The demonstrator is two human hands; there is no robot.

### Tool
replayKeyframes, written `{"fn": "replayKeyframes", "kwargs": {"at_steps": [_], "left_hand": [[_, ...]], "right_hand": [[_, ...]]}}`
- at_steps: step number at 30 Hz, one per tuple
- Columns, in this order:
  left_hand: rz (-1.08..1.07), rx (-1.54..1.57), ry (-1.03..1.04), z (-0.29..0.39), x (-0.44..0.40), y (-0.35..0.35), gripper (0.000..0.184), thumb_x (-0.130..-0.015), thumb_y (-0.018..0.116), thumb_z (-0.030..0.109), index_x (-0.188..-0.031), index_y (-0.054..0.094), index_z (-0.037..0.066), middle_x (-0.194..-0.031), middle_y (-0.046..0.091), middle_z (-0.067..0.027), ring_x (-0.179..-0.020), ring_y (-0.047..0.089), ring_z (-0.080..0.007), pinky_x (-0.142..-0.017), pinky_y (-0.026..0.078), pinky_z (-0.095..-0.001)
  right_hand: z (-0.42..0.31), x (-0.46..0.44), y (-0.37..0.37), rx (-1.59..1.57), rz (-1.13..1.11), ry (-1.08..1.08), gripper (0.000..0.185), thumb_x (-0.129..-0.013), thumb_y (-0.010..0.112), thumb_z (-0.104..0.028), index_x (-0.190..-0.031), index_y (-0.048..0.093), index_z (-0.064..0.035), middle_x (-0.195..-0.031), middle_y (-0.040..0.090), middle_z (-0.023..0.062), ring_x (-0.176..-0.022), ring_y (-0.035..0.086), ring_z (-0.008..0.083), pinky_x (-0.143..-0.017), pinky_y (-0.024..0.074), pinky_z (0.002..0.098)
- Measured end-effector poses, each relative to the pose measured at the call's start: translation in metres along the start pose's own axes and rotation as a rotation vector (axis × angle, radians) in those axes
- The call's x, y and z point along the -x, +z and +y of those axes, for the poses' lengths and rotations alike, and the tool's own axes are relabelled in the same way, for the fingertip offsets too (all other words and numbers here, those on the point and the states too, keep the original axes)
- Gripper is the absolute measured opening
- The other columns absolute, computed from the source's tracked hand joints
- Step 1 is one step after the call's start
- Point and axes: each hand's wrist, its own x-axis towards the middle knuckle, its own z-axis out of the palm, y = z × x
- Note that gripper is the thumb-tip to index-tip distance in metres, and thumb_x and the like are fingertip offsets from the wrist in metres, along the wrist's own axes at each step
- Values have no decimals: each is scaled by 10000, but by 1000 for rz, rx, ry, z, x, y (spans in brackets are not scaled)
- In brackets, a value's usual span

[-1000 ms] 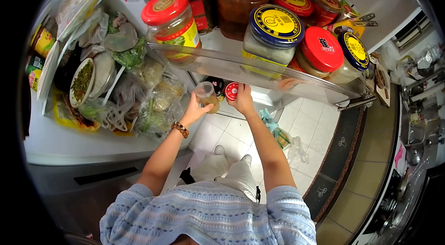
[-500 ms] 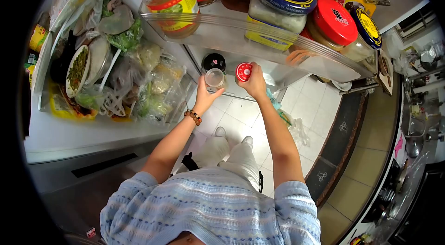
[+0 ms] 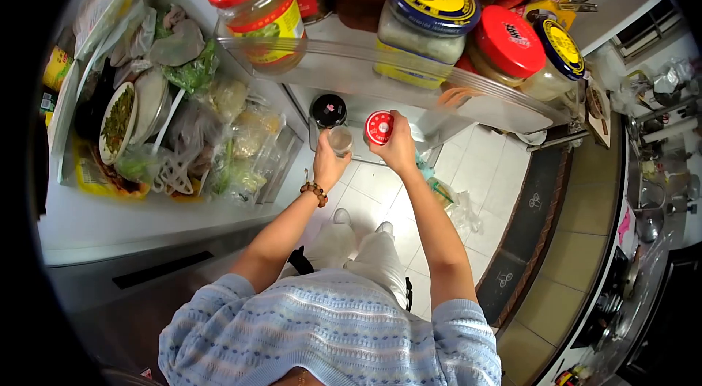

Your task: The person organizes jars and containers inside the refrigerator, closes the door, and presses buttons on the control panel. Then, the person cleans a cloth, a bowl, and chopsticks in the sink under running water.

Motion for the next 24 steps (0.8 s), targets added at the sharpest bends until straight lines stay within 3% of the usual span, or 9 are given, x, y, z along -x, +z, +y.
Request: {"fn": "replayKeyframes", "kwargs": {"at_steps": [2,7,10,16,18,19,24], "left_hand": [[-57,-47,-57,-3,1,1,767,-652,745,108,-1252,284,-21,-1178,464,-254,-1098,471,-383,-932,390,-403],[-141,-179,-27,-6,-1,3,662,-668,730,212,-1168,371,-31,-1084,532,-246,-1018,511,-394,-879,409,-420],[-134,-183,-42,-4,-5,-1,662,-653,742,181,-1182,383,9,-1083,529,-215,-1019,497,-372,-883,394,-420],[-147,-177,-13,0,-6,-14,715,-646,755,145,-1222,374,-38,-1160,491,-207,-1118,436,-352,-950,349,-408],[-113,-170,57,5,2,-32,681,-634,768,140,-1185,412,-43,-1133,497,-199,-1101,448,-349,-942,357,-413],[-85,-92,104,26,3,-45,563,-639,757,90,-1108,465,-21,-1078,511,-167,-1054,476,-316,-911,382,-383],[-37,129,244,121,-5,-121,352,-689,672,18,-995,499,4,-1002,514,-147,-941,514,-300,-828,416,-359]], "right_hand": [[-5,2,-4,3,35,-23,801,-582,792,-320,-1195,416,32,-1097,528,210,-990,548,343,-832,463,394],[-41,8,-36,36,23,-98,758,-568,783,-229,-1186,424,23,-1060,535,209,-968,543,357,-818,462,406],[-62,11,-52,44,5,-144,760,-552,778,-215,-1184,426,18,-1054,537,207,-961,541,360,-817,456,412],[-127,23,-119,111,-13,-346,824,-499,786,-260,-1197,426,-10,-1022,535,172,-921,547,328,-786,456,393],[-148,26,-139,88,-6,-392,825,-498,785,-266,-1197,430,-10,-1002,535,163,-900,547,323,-793,449,391],[-158,26,-154,51,-19,-407,832,-500,787,-287,-1196,426,-5,-996,540,164,-897,547,326,-786,443,398],[-192,23,-182,-64,-58,-472,878,-476,792,-295,-1217,429,4,-1022,525,152,-917,553,289,-823,442,363]]}}
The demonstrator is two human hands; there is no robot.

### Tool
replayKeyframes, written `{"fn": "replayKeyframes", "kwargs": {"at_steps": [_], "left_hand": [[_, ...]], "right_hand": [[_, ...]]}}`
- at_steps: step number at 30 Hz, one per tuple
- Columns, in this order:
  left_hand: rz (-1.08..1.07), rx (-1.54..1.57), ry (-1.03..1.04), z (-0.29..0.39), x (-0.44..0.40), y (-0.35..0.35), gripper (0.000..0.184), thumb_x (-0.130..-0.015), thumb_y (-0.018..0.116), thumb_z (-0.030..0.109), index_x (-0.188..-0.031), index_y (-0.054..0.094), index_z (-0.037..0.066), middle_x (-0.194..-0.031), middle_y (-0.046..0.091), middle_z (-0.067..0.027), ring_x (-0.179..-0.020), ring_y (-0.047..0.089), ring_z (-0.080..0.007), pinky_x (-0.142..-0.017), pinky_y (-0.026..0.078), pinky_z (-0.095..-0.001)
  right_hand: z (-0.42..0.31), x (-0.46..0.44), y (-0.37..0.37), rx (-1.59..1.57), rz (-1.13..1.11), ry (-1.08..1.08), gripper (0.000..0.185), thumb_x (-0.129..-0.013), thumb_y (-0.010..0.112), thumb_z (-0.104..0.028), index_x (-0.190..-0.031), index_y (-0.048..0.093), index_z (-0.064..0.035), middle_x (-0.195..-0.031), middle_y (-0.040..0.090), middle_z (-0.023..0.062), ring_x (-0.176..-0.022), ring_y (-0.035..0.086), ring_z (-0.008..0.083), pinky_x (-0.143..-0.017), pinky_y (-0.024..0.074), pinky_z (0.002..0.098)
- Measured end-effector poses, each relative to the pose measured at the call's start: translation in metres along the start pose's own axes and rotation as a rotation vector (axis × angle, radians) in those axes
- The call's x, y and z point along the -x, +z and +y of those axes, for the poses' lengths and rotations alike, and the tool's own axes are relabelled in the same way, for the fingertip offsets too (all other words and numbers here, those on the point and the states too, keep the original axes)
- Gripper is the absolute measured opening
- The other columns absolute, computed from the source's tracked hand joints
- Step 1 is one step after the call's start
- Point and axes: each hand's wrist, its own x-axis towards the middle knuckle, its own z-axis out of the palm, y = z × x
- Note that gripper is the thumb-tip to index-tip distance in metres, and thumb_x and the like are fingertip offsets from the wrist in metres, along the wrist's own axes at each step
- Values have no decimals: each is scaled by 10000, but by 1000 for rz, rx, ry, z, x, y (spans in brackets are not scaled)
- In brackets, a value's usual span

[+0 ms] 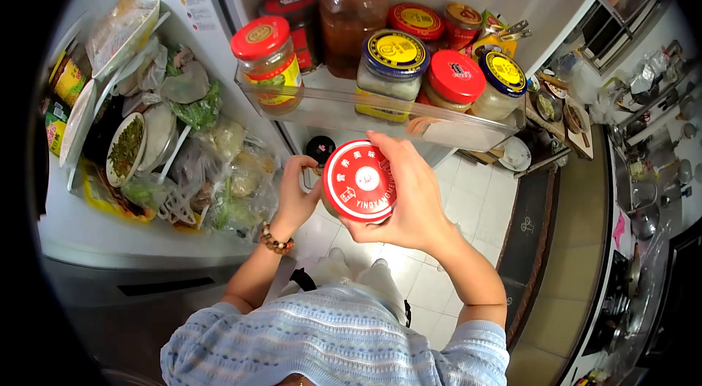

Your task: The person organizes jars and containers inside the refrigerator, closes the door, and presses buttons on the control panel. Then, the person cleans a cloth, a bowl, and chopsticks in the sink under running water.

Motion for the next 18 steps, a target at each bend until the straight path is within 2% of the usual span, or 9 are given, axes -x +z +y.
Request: {"fn": "replayKeyframes", "kwargs": {"at_steps": [1,2,6,7,10,11,13,17,18], "left_hand": [[46,24,105,22,-10,-12,339,-694,656,2,-992,495,4,-1000,514,-145,-940,518,-298,-822,423,-349],[76,39,204,33,-15,-21,327,-698,639,-14,-989,491,5,-999,513,-143,-939,521,-296,-816,430,-340],[71,178,363,73,-30,-50,368,-682,550,-68,-1040,490,-8,-1044,506,-150,-953,525,-280,-829,426,-326],[55,254,455,87,-41,-61,441,-684,535,-17,-1119,465,-22,-1084,501,-161,-972,515,-280,-845,412,-339],[73,261,574,115,-58,-74,516,-691,556,67,-1181,428,-33,-1122,494,-170,-1015,495,-285,-867,394,-353],[39,224,607,114,-66,-77,579,-701,587,134,-1220,394,-33,-1168,472,-173,-1057,474,-282,-880,380,-357],[81,192,611,129,-71,-83,585,-706,598,136,-1226,389,-31,-1176,462,-173,-1061,472,-284,-886,383,-358],[174,135,585,141,-91,-77,640,-707,661,131,-1252,366,-25,-1182,448,-177,-1062,475,-303,-913,395,-377],[199,80,569,142,-93,-77,657,-700,675,124,-1258,361,-26,-1173,453,-178,-1065,475,-306,-919,398,-381]], "right_hand": [[-13,-13,-14,4,36,-108,864,-488,803,-286,-1208,422,3,-984,545,164,-872,565,315,-761,471,373],[-21,-21,-20,-1,36,-132,864,-488,804,-270,-1213,422,5,-986,543,162,-875,566,309,-760,473,367],[-34,-42,-33,-78,64,-176,862,-496,810,-274,-1214,428,13,-1041,543,166,-951,577,288,-834,469,358],[-38,-53,-38,-94,103,-211,850,-503,805,-275,-1210,432,15,-1050,543,167,-954,578,284,-837,468,358],[-46,-88,-47,-127,210,-285,804,-520,794,-291,-1175,454,29,-1073,548,177,-981,577,265,-863,461,350],[-49,-101,-50,-205,157,-229,812,-540,783,-281,-1198,435,43,-1112,530,156,-1020,548,226,-901,431,325],[-56,-113,-55,-308,113,-177,793,-576,766,-261,-1216,419,53,-1157,507,134,-1068,514,183,-936,402,295],[-60,-139,-61,-57,179,-256,727,-602,745,-286,-1169,460,68,-1069,571,150,-993,562,185,-887,438,303],[-56,-151,-59,-51,209,-288,757,-572,759,-379,-1092,490,102,-992,597,226,-936,606,283,-841,470,343]]}}
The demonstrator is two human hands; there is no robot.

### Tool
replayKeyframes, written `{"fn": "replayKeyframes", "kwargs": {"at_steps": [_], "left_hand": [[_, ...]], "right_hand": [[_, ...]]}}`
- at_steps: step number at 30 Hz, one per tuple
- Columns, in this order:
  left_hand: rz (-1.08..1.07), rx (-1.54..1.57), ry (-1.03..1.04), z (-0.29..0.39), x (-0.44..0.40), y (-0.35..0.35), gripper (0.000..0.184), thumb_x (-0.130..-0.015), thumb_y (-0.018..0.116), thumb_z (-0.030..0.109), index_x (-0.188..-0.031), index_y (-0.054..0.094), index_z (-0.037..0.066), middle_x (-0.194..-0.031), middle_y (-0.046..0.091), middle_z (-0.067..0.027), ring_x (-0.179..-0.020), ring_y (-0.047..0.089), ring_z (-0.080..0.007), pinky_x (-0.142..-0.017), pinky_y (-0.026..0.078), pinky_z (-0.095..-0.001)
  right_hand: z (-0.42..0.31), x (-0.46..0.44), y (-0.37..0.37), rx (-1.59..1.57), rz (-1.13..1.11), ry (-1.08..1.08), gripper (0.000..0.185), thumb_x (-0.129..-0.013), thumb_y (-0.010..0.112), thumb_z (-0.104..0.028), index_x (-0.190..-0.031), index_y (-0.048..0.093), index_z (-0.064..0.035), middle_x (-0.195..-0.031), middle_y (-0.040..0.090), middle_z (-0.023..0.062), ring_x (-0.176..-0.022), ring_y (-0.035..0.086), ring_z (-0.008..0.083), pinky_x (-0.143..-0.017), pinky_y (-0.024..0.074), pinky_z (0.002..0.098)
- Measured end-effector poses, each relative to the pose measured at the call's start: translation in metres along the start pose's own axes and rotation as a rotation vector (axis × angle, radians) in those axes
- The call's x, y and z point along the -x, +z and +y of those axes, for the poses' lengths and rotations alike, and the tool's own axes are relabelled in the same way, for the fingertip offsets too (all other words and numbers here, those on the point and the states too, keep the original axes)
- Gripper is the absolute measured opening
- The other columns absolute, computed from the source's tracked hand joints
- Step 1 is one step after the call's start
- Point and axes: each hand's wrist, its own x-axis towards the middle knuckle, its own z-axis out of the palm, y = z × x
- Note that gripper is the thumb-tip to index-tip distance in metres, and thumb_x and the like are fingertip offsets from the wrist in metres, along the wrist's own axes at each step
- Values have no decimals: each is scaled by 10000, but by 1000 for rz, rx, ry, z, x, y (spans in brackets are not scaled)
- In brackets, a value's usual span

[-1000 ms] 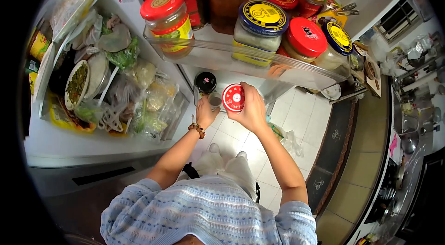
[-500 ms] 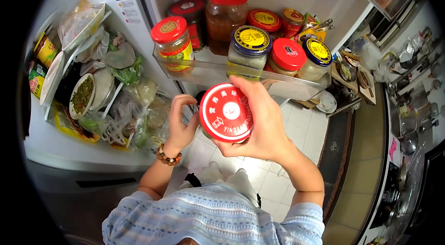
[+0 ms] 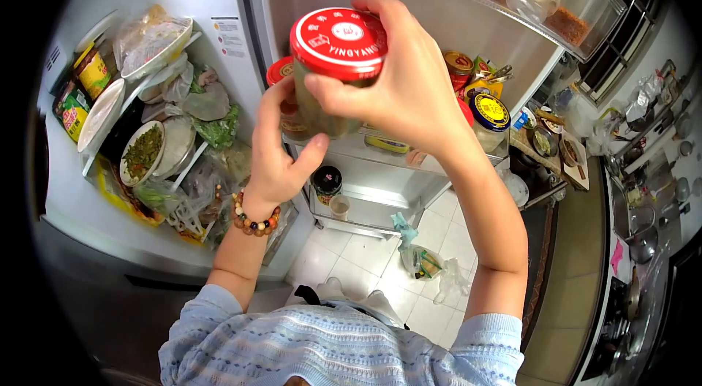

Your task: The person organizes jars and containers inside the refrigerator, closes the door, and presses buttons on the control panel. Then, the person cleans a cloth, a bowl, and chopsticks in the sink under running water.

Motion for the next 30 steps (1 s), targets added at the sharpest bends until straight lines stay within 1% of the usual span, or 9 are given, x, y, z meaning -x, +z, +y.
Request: {"fn": "replayKeyframes", "kwargs": {"at_steps": [2,4,5,7,12,18,21,28,30], "left_hand": [[31,18,21,-2,-1,2,652,-698,691,132,-1253,383,-18,-1174,457,-172,-1068,476,-308,-911,407,-384],[103,-274,122,-1,-3,5,579,-737,665,88,-1250,415,-11,-1191,478,-158,-1066,508,-273,-877,440,-339],[103,-273,123,-3,-4,7,579,-737,665,88,-1250,415,-11,-1191,478,-158,-1066,508,-273,-877,440,-339],[147,-256,81,-6,-1,12,547,-727,691,71,-1217,456,9,-1177,486,-142,-1014,528,-267,-818,464,-333],[148,-296,-27,-9,10,19,531,-716,727,156,-1167,480,25,-1125,508,-131,-1020,495,-314,-874,413,-399],[103,-374,90,-24,23,17,531,-689,750,152,-1142,495,49,-1098,527,-105,-1002,502,-304,-866,410,-406],[136,-359,143,-28,24,18,534,-679,753,123,-1146,501,63,-1092,527,-101,-1001,501,-301,-864,411,-407],[144,-375,174,-31,25,19,580,-659,766,102,-1171,495,67,-1106,518,-98,-1004,491,-301,-870,410,-400],[137,-361,92,-27,24,19,589,-663,765,104,-1184,493,60,-1106,518,-102,-1009,488,-298,-874,406,-396]], "right_hand": [[4,-2,1,-30,-1,27,763,-575,759,-382,-1096,491,108,-989,603,233,-929,612,286,-834,474,341],[8,-6,1,13,-24,30,758,-580,758,-382,-1094,493,108,-990,606,232,-923,615,284,-829,477,341],[11,-8,1,56,-48,38,754,-585,757,-383,-1092,496,109,-991,608,231,-918,618,282,-823,479,340],[17,-11,4,-12,-41,66,743,-594,758,-384,-1086,500,109,-984,615,222,-906,622,272,-813,484,336],[28,-10,9,19,-42,67,742,-596,755,-407,-1076,505,102,-970,615,223,-893,624,284,-798,488,347],[35,-2,22,271,-50,-52,694,-613,716,-471,-1041,540,47,-965,585,223,-870,590,350,-748,485,403],[42,4,31,451,30,-229,660,-614,716,-460,-1011,553,41,-959,566,216,-851,574,346,-723,481,407],[41,24,35,560,26,-250,600,-611,725,-445,-953,593,30,-917,515,171,-815,526,335,-698,450,412],[38,27,31,586,58,-287,603,-632,704,-470,-969,599,19,-916,514,142,-808,517,306,-724,414,400]]}}
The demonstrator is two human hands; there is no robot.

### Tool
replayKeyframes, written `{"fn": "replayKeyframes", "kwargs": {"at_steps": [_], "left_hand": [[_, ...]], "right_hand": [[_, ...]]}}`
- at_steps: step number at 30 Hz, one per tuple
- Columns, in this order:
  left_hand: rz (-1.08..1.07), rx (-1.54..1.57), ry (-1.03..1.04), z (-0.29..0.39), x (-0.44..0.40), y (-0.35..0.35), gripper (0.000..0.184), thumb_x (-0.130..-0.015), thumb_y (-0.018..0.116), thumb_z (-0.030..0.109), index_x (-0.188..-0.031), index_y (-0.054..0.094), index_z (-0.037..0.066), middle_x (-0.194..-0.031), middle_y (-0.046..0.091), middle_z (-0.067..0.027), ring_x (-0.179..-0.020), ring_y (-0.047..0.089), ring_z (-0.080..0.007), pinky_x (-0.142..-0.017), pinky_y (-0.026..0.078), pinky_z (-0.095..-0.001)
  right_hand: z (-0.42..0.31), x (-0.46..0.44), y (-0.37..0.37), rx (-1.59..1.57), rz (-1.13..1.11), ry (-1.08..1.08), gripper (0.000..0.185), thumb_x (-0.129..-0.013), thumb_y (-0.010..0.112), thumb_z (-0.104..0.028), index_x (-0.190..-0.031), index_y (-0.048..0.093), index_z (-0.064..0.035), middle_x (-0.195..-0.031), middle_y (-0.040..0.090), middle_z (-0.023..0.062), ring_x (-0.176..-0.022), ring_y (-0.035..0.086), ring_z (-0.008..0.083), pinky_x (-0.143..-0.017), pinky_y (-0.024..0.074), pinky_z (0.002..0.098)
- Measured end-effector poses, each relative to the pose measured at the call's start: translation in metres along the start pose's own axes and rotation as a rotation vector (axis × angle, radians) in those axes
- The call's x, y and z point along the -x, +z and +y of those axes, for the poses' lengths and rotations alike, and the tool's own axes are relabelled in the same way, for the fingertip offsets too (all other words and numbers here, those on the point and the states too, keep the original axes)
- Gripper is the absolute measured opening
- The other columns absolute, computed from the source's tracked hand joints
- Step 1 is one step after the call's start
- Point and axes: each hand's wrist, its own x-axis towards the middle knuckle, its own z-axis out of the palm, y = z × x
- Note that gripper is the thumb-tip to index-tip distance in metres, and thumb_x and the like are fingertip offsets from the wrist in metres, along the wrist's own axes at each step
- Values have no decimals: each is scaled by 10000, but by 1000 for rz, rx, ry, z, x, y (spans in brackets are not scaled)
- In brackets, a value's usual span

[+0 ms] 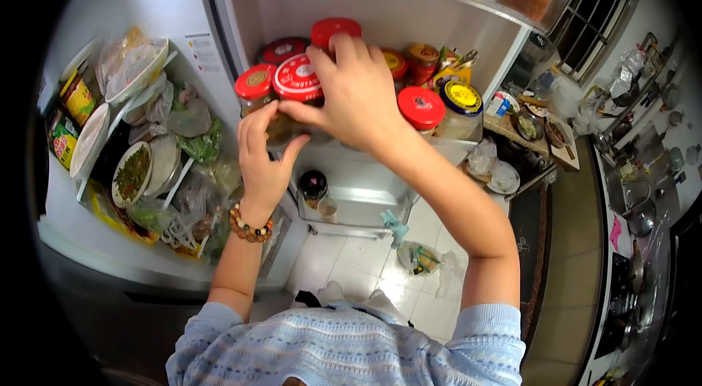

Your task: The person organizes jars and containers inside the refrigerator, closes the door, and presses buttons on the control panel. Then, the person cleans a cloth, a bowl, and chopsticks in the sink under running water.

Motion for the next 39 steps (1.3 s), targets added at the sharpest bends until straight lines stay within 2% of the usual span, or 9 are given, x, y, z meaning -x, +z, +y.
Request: {"fn": "replayKeyframes", "kwargs": {"at_steps": [3,10,16,22,30,31,34,36,39], "left_hand": [[-51,-6,1,3,-5,-4,661,-673,753,90,-1258,450,37,-1092,510,-117,-1001,484,-296,-875,402,-395],[-103,65,-109,15,-7,-9,695,-677,724,49,-1298,413,15,-1093,466,-141,-986,475,-294,-870,394,-390],[-150,-50,-20,18,-12,-9,758,-704,707,119,-1362,342,25,-1089,457,-135,-1027,435,-299,-936,335,-408],[-158,-89,-20,25,-17,-12,677,-736,647,52,-1348,361,6,-1044,481,-137,-960,460,-295,-864,376,-372],[-106,-135,-39,20,-21,-6,573,-804,569,30,-1335,361,-23,-978,509,-140,-905,485,-295,-825,397,-384],[-102,-139,-41,21,-21,-7,573,-804,569,30,-1335,361,-23,-978,509,-140,-905,485,-295,-825,397,-384],[-67,-92,-82,24,-21,-7,510,-812,571,44,-1290,407,-24,-965,528,-140,-892,499,-287,-820,402,-389],[-30,-57,-104,22,-21,-4,435,-816,576,59,-1227,454,-16,-942,542,-132,-873,514,-285,-810,411,-396],[46,-81,-101,19,-23,2,299,-836,552,57,-1128,531,-1,-925,561,-142,-864,532,-307,-785,430,-401]], "right_hand": [[-2,3,-3,9,25,-85,468,-695,673,-408,-923,615,-3,-837,534,89,-788,518,260,-721,393,373],[-15,7,-1,132,-14,-79,408,-664,712,-347,-819,610,16,-748,515,83,-694,499,241,-710,392,372],[-21,11,-4,194,-63,-71,405,-667,708,-361,-821,621,4,-757,529,86,-695,511,231,-697,393,357],[-23,16,-7,66,-86,70,458,-715,690,-373,-952,595,7,-937,538,165,-808,521,319,-745,417,406],[-33,7,-1,161,-94,105,449,-724,685,-389,-757,601,50,-701,515,147,-627,501,302,-629,373,385],[-35,4,-8,175,-171,146,446,-697,696,-405,-773,623,28,-728,543,134,-671,538,290,-687,400,393],[-16,-2,-18,-1,-204,137,458,-680,707,-423,-785,628,16,-733,546,149,-690,551,299,-697,410,396],[-4,-2,-18,-72,-85,40,451,-676,709,-431,-790,637,-1,-760,574,167,-714,566,303,-726,416,396],[-2,0,-10,-98,-122,-22,449,-690,692,-440,-754,634,1,-734,597,165,-695,574,295,-756,401,404]]}}
